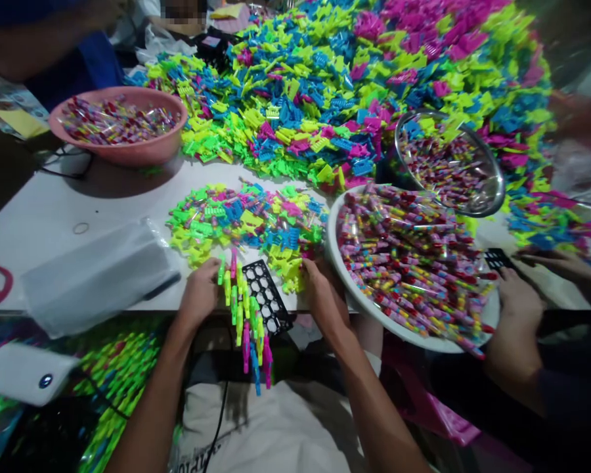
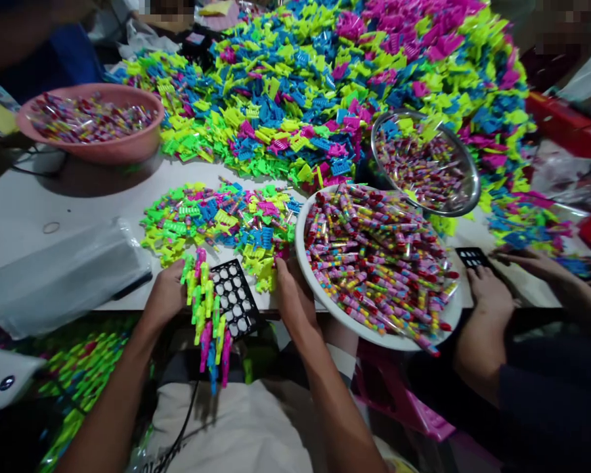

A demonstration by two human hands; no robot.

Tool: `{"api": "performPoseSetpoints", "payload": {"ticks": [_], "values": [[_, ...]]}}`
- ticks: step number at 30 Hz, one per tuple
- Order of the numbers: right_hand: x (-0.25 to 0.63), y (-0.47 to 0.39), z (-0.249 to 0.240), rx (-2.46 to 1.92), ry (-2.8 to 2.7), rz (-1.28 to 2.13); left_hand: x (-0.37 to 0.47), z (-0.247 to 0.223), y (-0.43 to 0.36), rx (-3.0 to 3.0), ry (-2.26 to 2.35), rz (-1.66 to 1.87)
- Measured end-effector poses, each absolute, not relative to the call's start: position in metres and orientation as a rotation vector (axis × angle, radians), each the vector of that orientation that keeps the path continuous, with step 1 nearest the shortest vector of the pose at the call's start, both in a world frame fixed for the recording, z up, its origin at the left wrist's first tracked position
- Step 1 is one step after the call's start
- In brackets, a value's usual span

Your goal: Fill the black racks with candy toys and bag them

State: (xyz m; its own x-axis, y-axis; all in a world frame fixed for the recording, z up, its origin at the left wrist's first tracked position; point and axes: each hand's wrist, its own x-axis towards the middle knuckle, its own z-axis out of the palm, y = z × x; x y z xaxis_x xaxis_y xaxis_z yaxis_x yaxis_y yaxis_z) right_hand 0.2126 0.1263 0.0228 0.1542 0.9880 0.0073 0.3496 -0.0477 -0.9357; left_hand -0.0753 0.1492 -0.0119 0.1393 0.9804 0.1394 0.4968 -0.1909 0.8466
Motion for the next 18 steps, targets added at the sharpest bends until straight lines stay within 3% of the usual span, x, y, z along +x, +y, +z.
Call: {"api": "performPoseSetpoints", "payload": {"ticks": [6, 14, 18], "values": [[0.192, 0.112, 0.029, -1.631, -1.713, 0.656, -0.072, -0.009, 0.149, 1.777, 1.431, 0.925], [0.142, 0.143, 0.014, -1.501, -1.818, 0.919, -0.068, 0.0, 0.149, 1.658, 1.389, 0.891], [0.138, 0.149, 0.008, -1.578, -1.853, 0.873, -0.069, -0.002, 0.148, 1.594, 1.401, 0.88]]}}
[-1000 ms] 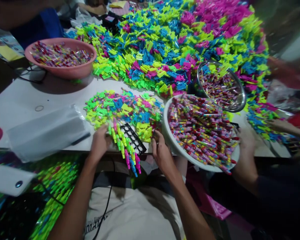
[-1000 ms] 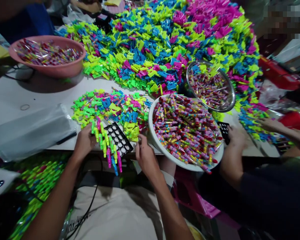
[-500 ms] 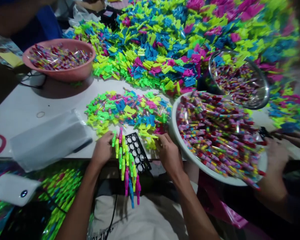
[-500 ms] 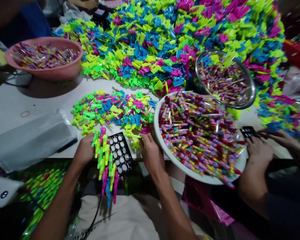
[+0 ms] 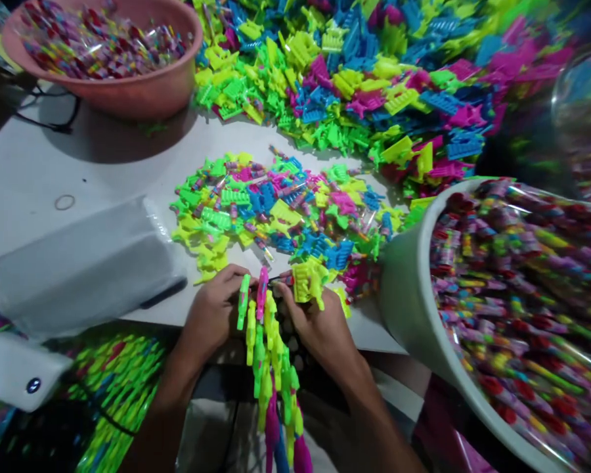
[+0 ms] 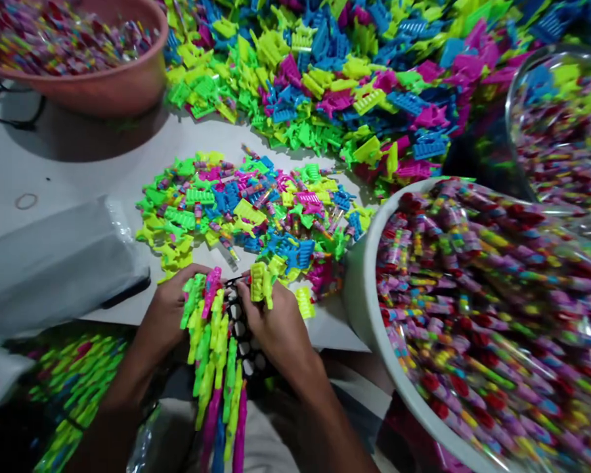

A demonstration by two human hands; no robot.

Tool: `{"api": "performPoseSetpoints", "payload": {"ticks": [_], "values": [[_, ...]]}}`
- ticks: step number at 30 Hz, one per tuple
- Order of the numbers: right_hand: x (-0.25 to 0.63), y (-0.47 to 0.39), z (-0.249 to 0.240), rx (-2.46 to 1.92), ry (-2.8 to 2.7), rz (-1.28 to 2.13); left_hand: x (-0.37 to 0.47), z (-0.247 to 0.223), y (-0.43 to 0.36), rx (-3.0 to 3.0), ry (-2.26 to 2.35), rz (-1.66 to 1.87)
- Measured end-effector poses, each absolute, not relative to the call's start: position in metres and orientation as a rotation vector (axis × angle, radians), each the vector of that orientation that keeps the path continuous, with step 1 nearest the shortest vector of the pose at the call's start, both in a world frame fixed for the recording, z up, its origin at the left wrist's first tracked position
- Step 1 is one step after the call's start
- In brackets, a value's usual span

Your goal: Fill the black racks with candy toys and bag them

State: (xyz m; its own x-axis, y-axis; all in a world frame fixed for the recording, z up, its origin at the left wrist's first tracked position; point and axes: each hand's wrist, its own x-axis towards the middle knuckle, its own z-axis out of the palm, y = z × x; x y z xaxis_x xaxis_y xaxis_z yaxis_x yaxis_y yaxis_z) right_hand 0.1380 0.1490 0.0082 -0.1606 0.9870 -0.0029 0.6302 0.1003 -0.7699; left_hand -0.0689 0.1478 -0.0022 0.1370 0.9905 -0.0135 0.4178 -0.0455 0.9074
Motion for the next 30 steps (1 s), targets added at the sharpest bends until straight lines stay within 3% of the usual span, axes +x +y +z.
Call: {"api": "performPoseSetpoints", "payload": {"ticks": [16, 22, 30], "values": [[0.134, 0.147, 0.027, -1.509, -2.29, 0.798, -0.071, -0.012, 0.144, 1.585, 1.341, 0.874], [0.137, 0.186, 0.05, -1.514, -2.178, 0.67, -0.073, -0.014, 0.142, 1.587, 1.337, 0.839], [0.107, 0.235, 0.038, -1.709, -2.453, 0.54, -0.075, -0.013, 0.142, 1.601, 1.314, 0.836]]}}
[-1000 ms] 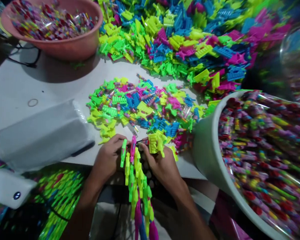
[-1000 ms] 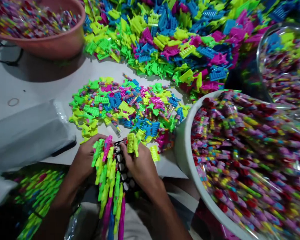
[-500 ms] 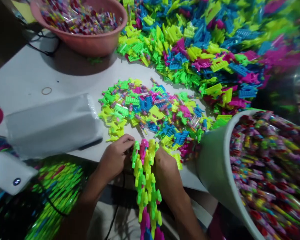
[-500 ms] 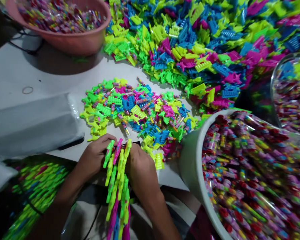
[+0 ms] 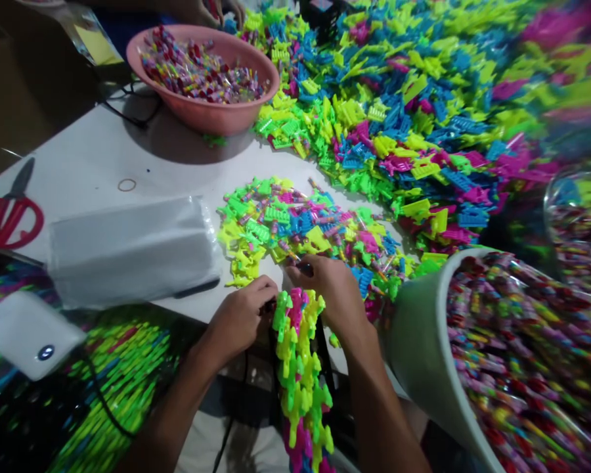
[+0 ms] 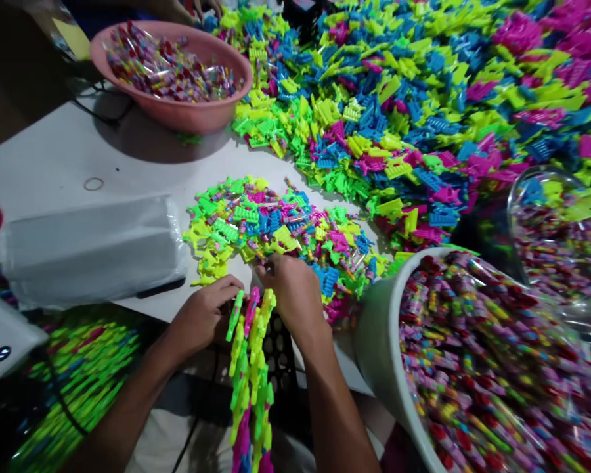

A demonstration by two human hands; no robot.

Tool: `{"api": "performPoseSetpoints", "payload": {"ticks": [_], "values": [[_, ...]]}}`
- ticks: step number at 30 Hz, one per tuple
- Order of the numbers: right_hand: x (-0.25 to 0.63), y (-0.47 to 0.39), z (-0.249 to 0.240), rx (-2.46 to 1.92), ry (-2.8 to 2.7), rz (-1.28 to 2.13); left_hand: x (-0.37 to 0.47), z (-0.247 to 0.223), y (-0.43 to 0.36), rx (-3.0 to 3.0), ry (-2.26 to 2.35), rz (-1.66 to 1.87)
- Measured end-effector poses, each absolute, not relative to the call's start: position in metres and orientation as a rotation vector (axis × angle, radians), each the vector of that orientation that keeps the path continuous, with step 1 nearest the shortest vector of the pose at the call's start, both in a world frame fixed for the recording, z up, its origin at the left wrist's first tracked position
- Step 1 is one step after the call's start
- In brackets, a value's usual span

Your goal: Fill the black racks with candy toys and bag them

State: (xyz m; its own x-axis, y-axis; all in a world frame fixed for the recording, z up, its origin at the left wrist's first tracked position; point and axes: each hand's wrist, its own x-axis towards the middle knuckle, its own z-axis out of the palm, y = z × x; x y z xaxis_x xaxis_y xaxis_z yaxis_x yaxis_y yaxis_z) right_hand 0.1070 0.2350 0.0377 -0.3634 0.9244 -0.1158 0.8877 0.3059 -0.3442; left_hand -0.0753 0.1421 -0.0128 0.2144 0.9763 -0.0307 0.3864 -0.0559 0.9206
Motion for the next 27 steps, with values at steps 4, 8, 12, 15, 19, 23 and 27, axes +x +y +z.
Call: {"api": "performPoseSetpoints", "payload": {"ticks": [4, 8, 12, 15, 19, 23, 27], "values": [[0.116, 0.23, 0.053, -1.768, -2.433, 0.655, -0.076, -0.011, 0.143, 1.589, 1.297, 0.817], [0.14, 0.208, 0.078, -1.888, -2.376, 0.626, -0.078, -0.013, 0.143, 1.597, 1.248, 0.85], [0.167, 0.178, 0.09, -1.924, -2.263, 0.656, -0.08, -0.014, 0.142, 1.577, 1.181, 0.89], [0.179, 0.157, 0.087, -1.855, -2.139, 0.797, -0.081, -0.011, 0.143, 1.562, 1.174, 0.863], [0.178, 0.138, 0.073, -1.71, -2.007, 0.991, -0.081, -0.003, 0.144, 1.502, 1.172, 0.815], [0.162, 0.127, 0.048, -1.525, -1.885, 1.093, -0.081, -0.001, 0.144, 1.503, 1.155, 0.781], [0.147, 0.121, 0.02, -1.393, -1.866, 1.137, -0.082, -0.001, 0.144, 1.507, 1.179, 0.791]]}}
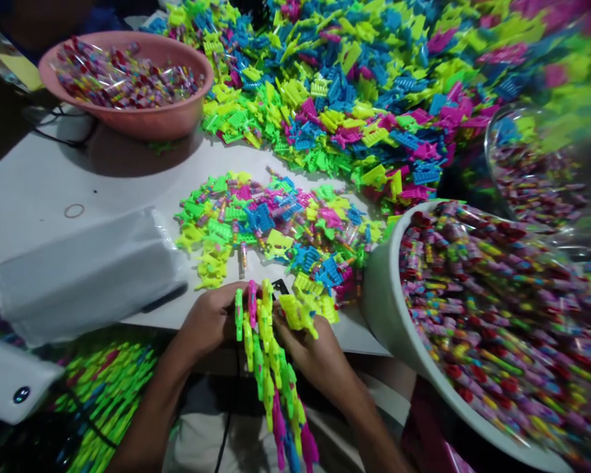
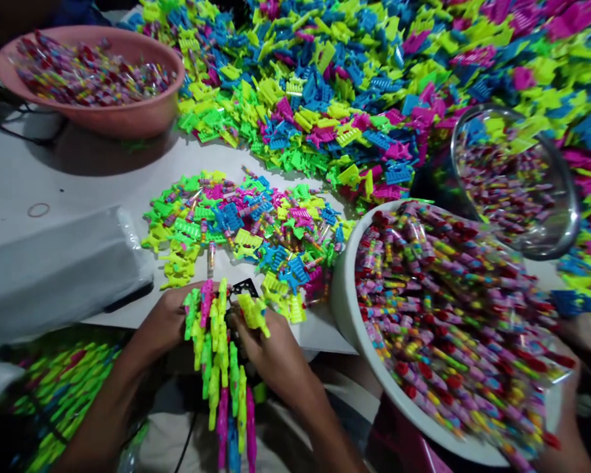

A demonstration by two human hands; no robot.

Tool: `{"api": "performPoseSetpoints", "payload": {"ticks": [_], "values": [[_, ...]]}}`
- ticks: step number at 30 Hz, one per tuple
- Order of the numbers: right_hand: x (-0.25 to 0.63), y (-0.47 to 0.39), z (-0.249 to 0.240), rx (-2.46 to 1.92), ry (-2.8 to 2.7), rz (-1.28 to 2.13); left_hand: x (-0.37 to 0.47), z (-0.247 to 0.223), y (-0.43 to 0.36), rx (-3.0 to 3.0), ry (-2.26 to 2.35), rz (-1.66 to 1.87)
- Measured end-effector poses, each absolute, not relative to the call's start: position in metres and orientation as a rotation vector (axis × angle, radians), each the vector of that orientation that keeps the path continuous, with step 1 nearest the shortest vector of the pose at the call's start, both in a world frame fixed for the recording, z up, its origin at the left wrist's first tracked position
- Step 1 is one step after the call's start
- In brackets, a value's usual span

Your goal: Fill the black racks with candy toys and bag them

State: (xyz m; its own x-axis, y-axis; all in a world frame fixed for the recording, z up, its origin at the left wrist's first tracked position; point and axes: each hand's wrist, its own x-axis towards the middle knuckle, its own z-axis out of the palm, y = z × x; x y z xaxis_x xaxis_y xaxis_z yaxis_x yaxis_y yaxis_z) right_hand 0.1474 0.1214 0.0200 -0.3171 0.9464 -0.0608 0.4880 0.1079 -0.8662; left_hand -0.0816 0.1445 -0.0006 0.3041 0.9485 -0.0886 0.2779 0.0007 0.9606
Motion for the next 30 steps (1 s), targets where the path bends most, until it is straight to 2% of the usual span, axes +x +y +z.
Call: {"api": "performPoseSetpoints", "payload": {"ticks": [5, 17, 19, 24, 30], "values": [[0.147, 0.121, 0.008, -1.467, -2.032, 0.878, -0.08, 0.0, 0.145, 1.473, 1.204, 0.785], [0.151, 0.133, 0.05, -1.398, -2.577, 0.857, -0.078, -0.003, 0.147, 1.517, 1.168, 0.843], [0.157, 0.146, 0.059, -1.461, -2.577, 0.718, -0.079, -0.004, 0.145, 1.536, 1.165, 0.857], [0.154, 0.206, 0.072, -1.646, -2.445, 0.084, -0.081, -0.008, 0.143, 1.564, 1.153, 0.892], [0.142, 0.258, 0.065, -1.647, -2.575, 0.004, -0.08, -0.008, 0.145, 1.496, 1.135, 0.897]]}}
